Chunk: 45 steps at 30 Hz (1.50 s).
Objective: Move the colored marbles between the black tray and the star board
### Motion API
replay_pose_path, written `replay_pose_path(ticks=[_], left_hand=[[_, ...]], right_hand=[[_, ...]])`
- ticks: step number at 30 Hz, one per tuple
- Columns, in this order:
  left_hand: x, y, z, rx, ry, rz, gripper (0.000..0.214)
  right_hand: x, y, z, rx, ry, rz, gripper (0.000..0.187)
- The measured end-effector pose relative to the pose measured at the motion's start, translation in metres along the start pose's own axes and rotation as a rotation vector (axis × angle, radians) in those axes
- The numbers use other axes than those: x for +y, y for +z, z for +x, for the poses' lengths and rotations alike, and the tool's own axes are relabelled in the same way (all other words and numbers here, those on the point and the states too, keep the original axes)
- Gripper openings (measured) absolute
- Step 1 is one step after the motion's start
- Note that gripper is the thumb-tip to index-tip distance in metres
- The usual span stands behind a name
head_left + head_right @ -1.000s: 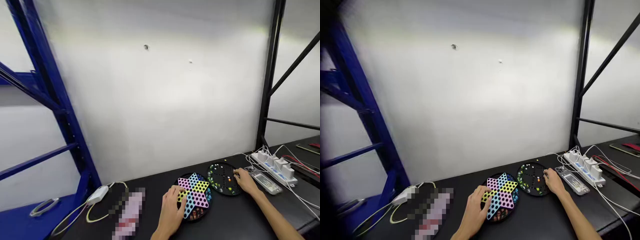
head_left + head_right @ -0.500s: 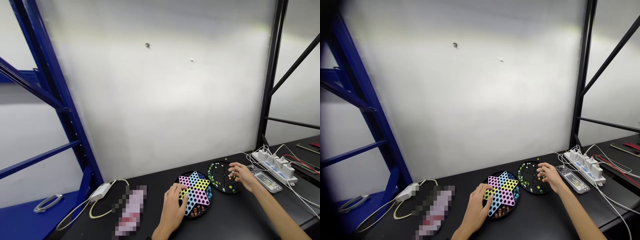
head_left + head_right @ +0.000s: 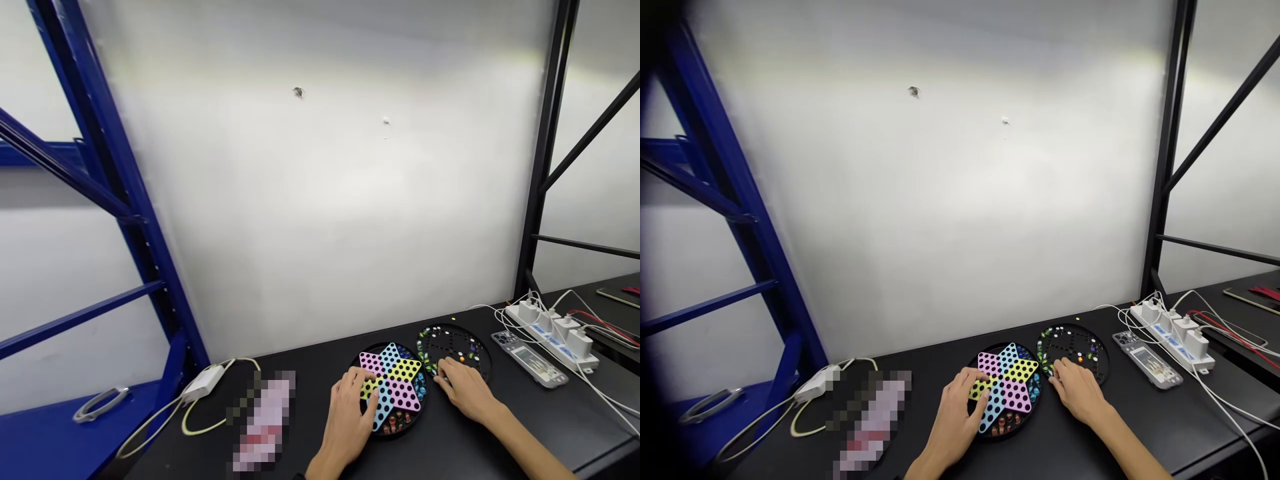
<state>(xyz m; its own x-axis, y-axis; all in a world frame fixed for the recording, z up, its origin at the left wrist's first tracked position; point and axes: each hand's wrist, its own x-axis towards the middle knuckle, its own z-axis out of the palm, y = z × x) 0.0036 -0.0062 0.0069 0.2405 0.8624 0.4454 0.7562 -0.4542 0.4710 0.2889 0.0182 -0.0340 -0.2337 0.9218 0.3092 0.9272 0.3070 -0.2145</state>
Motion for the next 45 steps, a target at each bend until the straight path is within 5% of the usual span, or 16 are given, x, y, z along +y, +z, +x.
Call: replay_pose_path(ticks=[10, 18, 28, 36, 40, 45], left_hand=[[-0.001, 0.000, -0.001, -0.035, -0.008, -0.025, 0.017], [0.001, -0.002, -0.002, -0.004, 0.008, -0.003, 0.016], [0.003, -0.001, -0.001, -0.025, 0.006, -0.025, 0.016], [0.002, 0.000, 0.000, 0.020, 0.029, 0.000, 0.016], [0.002, 0.000, 0.000, -0.008, 0.010, -0.026, 0.016], [0.004, -0.002, -0.001, -0.017, 0.003, -0.052, 0.017]], right_hand=[[-0.003, -0.004, 0.018, -0.146, 0.023, 0.100, 0.013], [0.011, -0.012, 0.036, -0.063, 0.149, 0.451, 0.030], [0.011, -0.006, 0.004, -0.046, -0.004, -0.069, 0.024], [0.006, 0.005, 0.009, -0.095, -0.092, -0.177, 0.028], [0.003, 0.001, 0.009, -0.020, -0.046, 0.102, 0.033], [0.004, -0.018, 0.035, 0.227, 0.353, 0.982, 0.049]])
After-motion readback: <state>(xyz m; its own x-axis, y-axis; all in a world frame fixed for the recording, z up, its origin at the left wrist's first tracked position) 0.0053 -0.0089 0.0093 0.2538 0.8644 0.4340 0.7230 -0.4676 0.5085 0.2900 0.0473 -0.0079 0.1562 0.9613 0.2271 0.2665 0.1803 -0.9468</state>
